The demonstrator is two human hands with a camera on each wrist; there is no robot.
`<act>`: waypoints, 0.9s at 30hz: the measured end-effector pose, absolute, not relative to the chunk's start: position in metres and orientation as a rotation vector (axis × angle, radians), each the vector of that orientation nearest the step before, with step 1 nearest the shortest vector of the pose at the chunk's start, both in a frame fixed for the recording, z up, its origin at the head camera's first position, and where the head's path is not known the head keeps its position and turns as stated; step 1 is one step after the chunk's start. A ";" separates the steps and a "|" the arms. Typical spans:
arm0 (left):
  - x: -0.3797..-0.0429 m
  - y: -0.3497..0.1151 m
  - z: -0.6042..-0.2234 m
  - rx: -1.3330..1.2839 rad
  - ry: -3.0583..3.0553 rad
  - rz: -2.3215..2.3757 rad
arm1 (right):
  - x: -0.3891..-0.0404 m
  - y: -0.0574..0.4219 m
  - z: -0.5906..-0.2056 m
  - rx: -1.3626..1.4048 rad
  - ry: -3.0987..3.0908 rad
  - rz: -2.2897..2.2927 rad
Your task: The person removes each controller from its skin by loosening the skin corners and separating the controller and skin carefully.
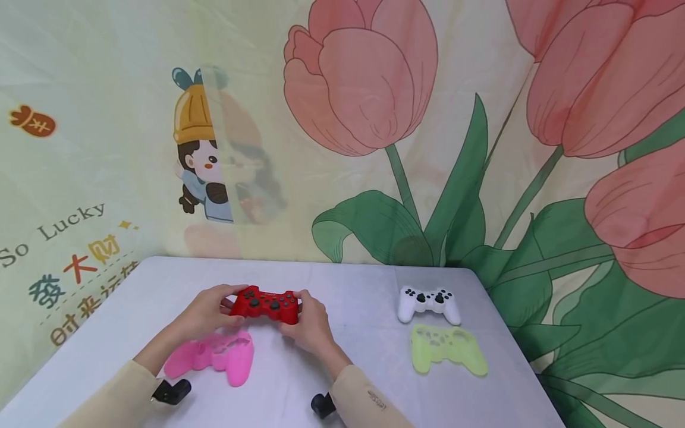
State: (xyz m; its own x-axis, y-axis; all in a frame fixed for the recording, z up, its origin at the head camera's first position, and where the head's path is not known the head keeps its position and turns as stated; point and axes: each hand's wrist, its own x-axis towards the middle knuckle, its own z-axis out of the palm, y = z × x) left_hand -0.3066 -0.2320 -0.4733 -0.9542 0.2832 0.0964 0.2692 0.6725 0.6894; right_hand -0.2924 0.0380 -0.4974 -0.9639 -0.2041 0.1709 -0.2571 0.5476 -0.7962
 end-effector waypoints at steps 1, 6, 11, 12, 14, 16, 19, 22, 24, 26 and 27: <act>-0.307 -0.235 -0.474 0.469 2.861 1.162 | -0.294 0.035 -0.498 0.400 -2.718 1.409; -0.310 -0.250 -0.478 0.429 2.875 1.135 | -0.299 0.020 -0.499 0.409 -2.723 1.406; -0.312 -0.263 -0.479 0.468 2.867 1.154 | -0.301 0.007 -0.499 0.419 -2.720 1.430; -0.313 -0.265 -0.480 0.463 2.866 1.155 | -0.301 0.005 -0.500 0.419 -2.721 1.437; -0.314 -0.269 -0.480 0.458 2.869 1.140 | -0.302 0.001 -0.501 0.409 -2.724 1.438; -0.316 -0.273 -0.481 0.454 2.877 1.121 | -0.303 -0.004 -0.503 0.394 -2.732 1.431; -0.315 -0.278 -0.482 0.442 2.881 1.101 | -0.304 -0.012 -0.505 0.383 -2.735 1.411; -0.316 -0.282 -0.482 0.422 2.874 1.091 | -0.305 -0.018 -0.505 0.380 -2.737 1.398; -0.317 -0.285 -0.482 0.413 2.872 1.081 | -0.306 -0.021 -0.505 0.380 -2.741 1.390; -0.319 -0.287 -0.482 0.401 2.863 1.079 | -0.307 -0.023 -0.505 0.374 -2.753 1.377; -0.320 -0.289 -0.482 0.401 2.860 1.075 | -0.307 -0.024 -0.504 0.364 -2.764 1.370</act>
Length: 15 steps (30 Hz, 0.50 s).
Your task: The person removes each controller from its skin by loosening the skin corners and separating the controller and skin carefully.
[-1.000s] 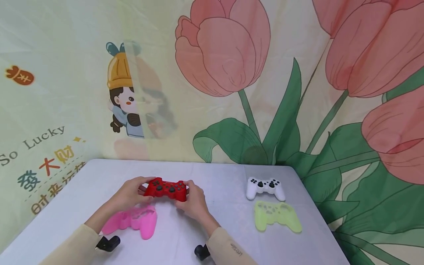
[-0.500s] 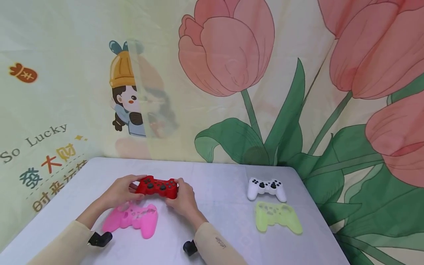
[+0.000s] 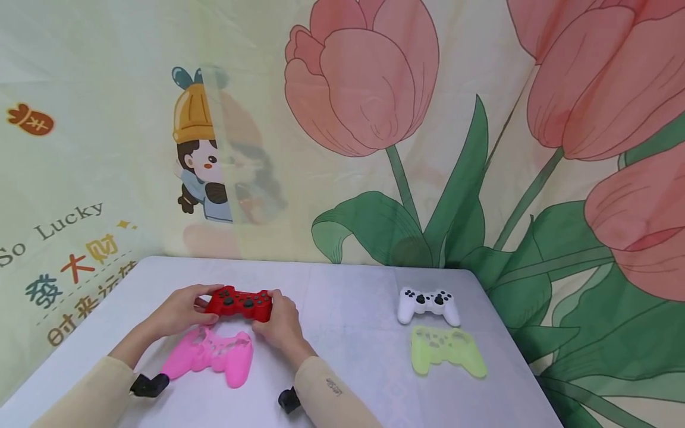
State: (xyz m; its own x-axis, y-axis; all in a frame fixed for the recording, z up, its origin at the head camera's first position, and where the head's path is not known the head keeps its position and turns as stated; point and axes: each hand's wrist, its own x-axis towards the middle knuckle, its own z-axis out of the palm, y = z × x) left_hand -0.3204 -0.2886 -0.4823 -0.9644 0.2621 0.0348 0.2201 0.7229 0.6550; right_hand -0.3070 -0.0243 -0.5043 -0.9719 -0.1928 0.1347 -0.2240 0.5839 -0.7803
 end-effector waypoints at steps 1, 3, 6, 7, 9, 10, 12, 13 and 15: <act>-0.321 -0.290 -0.482 0.397 2.858 1.074 | -0.307 -0.025 -0.504 0.360 -2.770 1.363; -0.322 -0.292 -0.483 0.393 2.855 1.069 | -0.307 -0.028 -0.503 0.354 -2.780 1.352; -0.322 -0.295 -0.485 0.394 2.849 1.072 | -0.308 -0.031 -0.502 0.343 -2.798 1.335; -0.322 -0.295 -0.485 0.388 2.851 1.070 | -0.308 -0.032 -0.501 0.345 -2.799 1.331; -0.321 -0.297 -0.485 0.370 2.849 1.075 | -0.308 -0.034 -0.501 0.351 -2.806 1.315; -0.321 -0.297 -0.485 0.364 2.848 1.077 | -0.308 -0.035 -0.501 0.349 -2.810 1.311; -0.321 -0.299 -0.486 0.348 2.845 1.072 | -0.309 -0.037 -0.502 0.345 -2.816 1.305; -0.321 -0.299 -0.486 0.343 2.845 1.069 | -0.309 -0.038 -0.502 0.341 -2.818 1.304; -0.321 -0.300 -0.486 0.337 2.839 1.065 | -0.309 -0.040 -0.502 0.327 -2.824 1.312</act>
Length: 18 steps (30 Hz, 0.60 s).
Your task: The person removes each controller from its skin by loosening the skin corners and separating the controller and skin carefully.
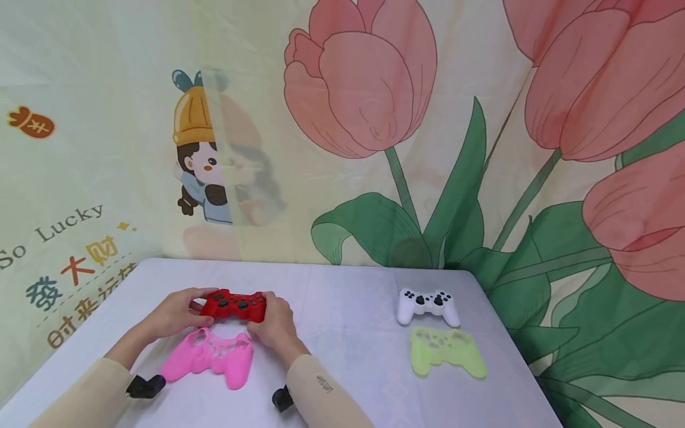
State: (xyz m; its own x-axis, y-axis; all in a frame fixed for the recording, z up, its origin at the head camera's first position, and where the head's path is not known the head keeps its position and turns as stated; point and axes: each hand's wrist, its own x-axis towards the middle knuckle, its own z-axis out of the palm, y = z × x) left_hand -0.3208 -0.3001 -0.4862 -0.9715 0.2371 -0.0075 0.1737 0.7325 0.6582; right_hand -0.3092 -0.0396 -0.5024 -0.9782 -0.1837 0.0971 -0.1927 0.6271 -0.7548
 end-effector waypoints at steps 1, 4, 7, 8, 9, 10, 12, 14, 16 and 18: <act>-0.321 -0.300 -0.487 0.337 2.837 1.060 | -0.309 -0.040 -0.502 0.320 -2.827 1.316; -0.322 -0.301 -0.488 0.338 2.829 1.061 | -0.309 -0.040 -0.502 0.310 -2.830 1.326; -0.322 -0.301 -0.488 0.337 2.822 1.070 | -0.309 -0.039 -0.502 0.301 -2.835 1.330; -0.323 -0.301 -0.488 0.339 2.821 1.069 | -0.309 -0.039 -0.502 0.301 -2.836 1.328; -0.323 -0.300 -0.488 0.337 2.820 1.070 | -0.309 -0.039 -0.503 0.303 -2.836 1.324; -0.323 -0.300 -0.489 0.338 2.819 1.069 | -0.309 -0.038 -0.503 0.303 -2.837 1.316; -0.322 -0.299 -0.489 0.340 2.821 1.059 | -0.309 -0.037 -0.505 0.298 -2.845 1.304; -0.321 -0.298 -0.490 0.340 2.827 1.050 | -0.308 -0.036 -0.506 0.302 -2.848 1.294; -0.320 -0.298 -0.490 0.352 2.834 1.039 | -0.308 -0.035 -0.507 0.312 -2.850 1.284; -0.319 -0.298 -0.491 0.358 2.844 1.029 | -0.308 -0.033 -0.508 0.333 -2.856 1.282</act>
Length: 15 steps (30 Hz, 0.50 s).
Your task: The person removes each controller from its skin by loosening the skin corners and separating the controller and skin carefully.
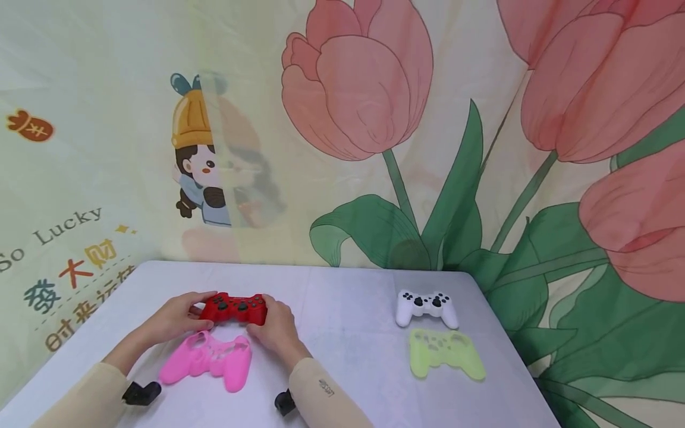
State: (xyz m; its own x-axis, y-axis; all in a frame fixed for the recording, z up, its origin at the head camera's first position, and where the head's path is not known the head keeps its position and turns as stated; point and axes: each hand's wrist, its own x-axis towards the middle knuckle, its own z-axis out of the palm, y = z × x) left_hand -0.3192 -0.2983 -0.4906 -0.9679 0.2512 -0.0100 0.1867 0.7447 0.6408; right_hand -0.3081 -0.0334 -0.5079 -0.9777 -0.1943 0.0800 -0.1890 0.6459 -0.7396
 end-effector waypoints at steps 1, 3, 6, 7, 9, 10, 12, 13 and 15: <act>-0.319 -0.299 -0.491 0.352 2.848 1.023 | -0.308 -0.033 -0.508 -0.347 2.843 -1.274; -0.319 -0.300 -0.490 0.349 2.853 1.006 | -0.308 -0.031 -0.507 -0.379 2.833 -1.262; -0.318 -0.302 -0.488 0.326 2.844 0.998 | -0.306 -0.026 -0.504 -0.404 2.780 -1.246; -0.317 -0.304 -0.487 0.328 2.840 0.999 | -0.306 -0.023 -0.502 -0.416 2.761 -1.238; -0.314 -0.307 -0.486 0.338 2.838 1.010 | -0.304 -0.018 -0.498 -0.426 2.722 -1.213; -0.313 -0.308 -0.485 0.349 2.840 1.015 | -0.303 -0.014 -0.495 -0.436 2.706 -1.199; -0.311 -0.311 -0.482 0.374 2.859 1.018 | -0.302 -0.005 -0.490 -0.469 2.695 -1.169; -0.310 -0.312 -0.481 0.388 2.880 1.013 | -0.302 0.001 -0.488 -0.488 2.696 -1.152; -0.308 -0.314 -0.477 0.410 2.930 1.003 | -0.301 0.013 -0.484 -0.520 2.708 -1.124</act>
State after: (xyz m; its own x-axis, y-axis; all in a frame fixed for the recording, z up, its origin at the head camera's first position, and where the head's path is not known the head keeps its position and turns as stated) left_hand -0.3081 -0.3144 -0.4766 -0.9655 0.2516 0.0677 0.2404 0.7597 0.6043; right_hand -0.3012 0.0131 -0.4838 -0.9261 -0.3769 -0.0172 -0.2540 0.6566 -0.7102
